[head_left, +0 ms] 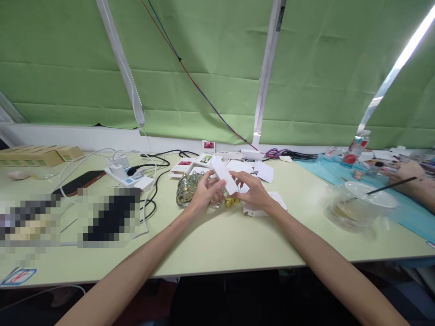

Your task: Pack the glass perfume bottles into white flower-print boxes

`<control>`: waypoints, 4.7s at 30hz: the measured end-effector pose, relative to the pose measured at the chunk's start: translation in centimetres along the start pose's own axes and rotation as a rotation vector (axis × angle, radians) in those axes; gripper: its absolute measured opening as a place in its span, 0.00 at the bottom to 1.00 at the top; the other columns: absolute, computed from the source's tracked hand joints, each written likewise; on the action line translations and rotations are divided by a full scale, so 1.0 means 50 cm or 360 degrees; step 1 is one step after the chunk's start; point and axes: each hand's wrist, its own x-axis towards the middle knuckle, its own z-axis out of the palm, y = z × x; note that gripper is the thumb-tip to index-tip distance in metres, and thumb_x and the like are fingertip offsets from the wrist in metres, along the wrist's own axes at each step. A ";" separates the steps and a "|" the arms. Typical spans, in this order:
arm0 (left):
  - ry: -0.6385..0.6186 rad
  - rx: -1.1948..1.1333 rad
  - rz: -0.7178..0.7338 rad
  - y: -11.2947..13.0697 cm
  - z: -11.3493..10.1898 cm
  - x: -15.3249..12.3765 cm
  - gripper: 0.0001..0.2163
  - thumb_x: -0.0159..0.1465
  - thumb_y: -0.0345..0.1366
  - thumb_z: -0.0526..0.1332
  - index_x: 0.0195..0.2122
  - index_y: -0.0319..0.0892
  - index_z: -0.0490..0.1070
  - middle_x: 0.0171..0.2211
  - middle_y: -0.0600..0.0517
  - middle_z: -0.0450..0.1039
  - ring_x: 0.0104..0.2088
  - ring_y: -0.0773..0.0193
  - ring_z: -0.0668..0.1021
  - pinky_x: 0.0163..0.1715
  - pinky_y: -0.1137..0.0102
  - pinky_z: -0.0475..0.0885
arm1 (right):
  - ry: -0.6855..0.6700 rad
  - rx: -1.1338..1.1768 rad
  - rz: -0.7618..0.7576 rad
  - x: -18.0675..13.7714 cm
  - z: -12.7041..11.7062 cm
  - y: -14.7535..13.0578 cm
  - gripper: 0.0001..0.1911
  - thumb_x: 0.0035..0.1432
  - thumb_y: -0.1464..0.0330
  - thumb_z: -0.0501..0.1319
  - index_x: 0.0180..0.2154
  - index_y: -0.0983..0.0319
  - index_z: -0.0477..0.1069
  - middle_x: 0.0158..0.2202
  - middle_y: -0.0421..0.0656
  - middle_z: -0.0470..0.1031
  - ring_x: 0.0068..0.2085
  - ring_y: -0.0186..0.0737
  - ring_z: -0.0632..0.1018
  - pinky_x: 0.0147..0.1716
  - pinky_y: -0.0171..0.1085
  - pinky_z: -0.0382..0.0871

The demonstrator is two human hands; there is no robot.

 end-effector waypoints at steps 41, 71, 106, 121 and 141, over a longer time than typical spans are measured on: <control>-0.0079 0.0118 -0.0116 -0.006 -0.011 0.005 0.33 0.54 0.52 0.71 0.55 0.40 0.65 0.24 0.53 0.77 0.16 0.65 0.76 0.12 0.76 0.65 | -0.0128 0.0027 0.0038 0.002 -0.007 -0.009 0.52 0.58 0.58 0.68 0.73 0.50 0.39 0.38 0.40 0.77 0.32 0.37 0.73 0.35 0.39 0.73; -0.0105 -0.0063 -0.0136 -0.002 -0.002 0.004 0.34 0.54 0.56 0.70 0.53 0.39 0.62 0.22 0.51 0.75 0.16 0.64 0.75 0.12 0.75 0.67 | -0.0049 -0.0127 -0.0032 0.003 -0.006 -0.018 0.38 0.63 0.52 0.63 0.70 0.49 0.54 0.37 0.40 0.76 0.31 0.37 0.70 0.34 0.36 0.71; -0.0098 0.0091 -0.0162 0.005 0.006 -0.005 0.32 0.53 0.61 0.68 0.49 0.43 0.67 0.17 0.58 0.70 0.14 0.67 0.73 0.14 0.76 0.68 | 0.0006 -0.0329 -0.0290 0.004 0.001 -0.021 0.35 0.65 0.53 0.61 0.68 0.52 0.58 0.30 0.38 0.75 0.29 0.34 0.72 0.32 0.33 0.69; -0.0116 0.0070 -0.0180 0.001 0.002 -0.003 0.29 0.55 0.60 0.68 0.49 0.44 0.68 0.16 0.58 0.69 0.14 0.68 0.73 0.14 0.77 0.67 | -0.0030 -0.0351 -0.0309 0.005 0.001 -0.019 0.36 0.64 0.52 0.61 0.69 0.53 0.57 0.30 0.38 0.74 0.28 0.35 0.72 0.31 0.33 0.68; -0.0148 0.0087 -0.0092 0.004 -0.002 -0.004 0.26 0.57 0.54 0.69 0.48 0.41 0.69 0.18 0.57 0.72 0.14 0.68 0.72 0.14 0.75 0.67 | -0.0108 -0.0257 -0.0228 0.006 -0.005 -0.029 0.36 0.63 0.49 0.60 0.68 0.52 0.58 0.33 0.40 0.76 0.31 0.36 0.74 0.35 0.35 0.71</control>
